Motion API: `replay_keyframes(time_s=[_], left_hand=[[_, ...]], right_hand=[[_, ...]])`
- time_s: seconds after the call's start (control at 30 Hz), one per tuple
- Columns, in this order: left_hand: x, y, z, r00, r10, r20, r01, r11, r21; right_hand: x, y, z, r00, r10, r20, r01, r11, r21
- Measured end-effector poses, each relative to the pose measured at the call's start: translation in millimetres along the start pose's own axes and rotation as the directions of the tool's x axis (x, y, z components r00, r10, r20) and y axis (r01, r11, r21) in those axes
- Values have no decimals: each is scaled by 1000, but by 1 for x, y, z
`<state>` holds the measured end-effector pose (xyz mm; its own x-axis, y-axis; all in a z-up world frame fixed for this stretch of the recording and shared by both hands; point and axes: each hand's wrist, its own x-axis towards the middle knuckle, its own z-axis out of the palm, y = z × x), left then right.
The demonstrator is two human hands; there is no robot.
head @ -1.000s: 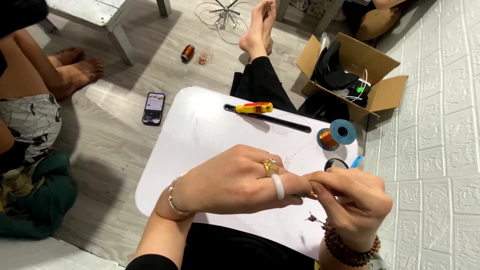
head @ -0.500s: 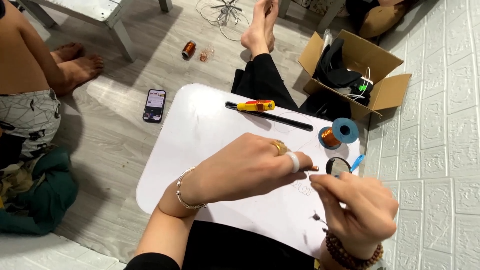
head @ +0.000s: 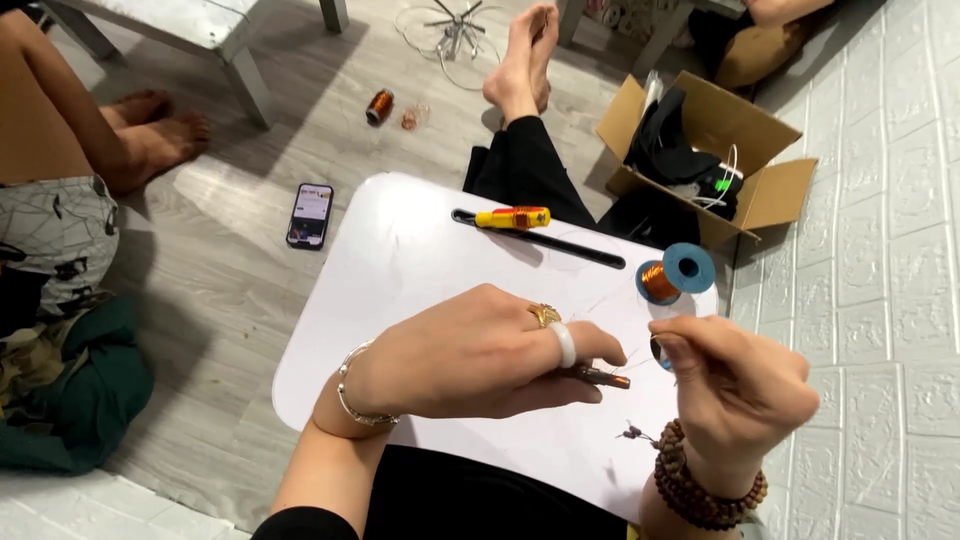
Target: Winding thin copper wire around small electronic components and cutting the wire to finish the assembly.
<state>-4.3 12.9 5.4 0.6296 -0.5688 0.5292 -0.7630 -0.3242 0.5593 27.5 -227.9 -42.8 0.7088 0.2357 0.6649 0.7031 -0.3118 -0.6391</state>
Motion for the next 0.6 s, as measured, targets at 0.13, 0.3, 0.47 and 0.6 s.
replay_keyframes(time_s=[0.13, 0.3, 0.47, 0.6], left_hand=[[2, -6, 5, 992, -57, 115, 51, 997, 55], [7, -13, 13, 984, -62, 166, 34, 986, 164], [9, -13, 14, 975, -74, 211, 47, 990, 132], [8, -14, 14, 973, -68, 219, 44, 993, 112]], right_hand=[[-4, -1, -2, 998, -37, -42, 36, 999, -19], [-5, -6, 1, 997, -58, -46, 55, 996, -70], [-4, -5, 1, 995, -86, -44, 81, 991, -106], [-4, 0, 0, 991, -130, -37, 126, 987, -98]])
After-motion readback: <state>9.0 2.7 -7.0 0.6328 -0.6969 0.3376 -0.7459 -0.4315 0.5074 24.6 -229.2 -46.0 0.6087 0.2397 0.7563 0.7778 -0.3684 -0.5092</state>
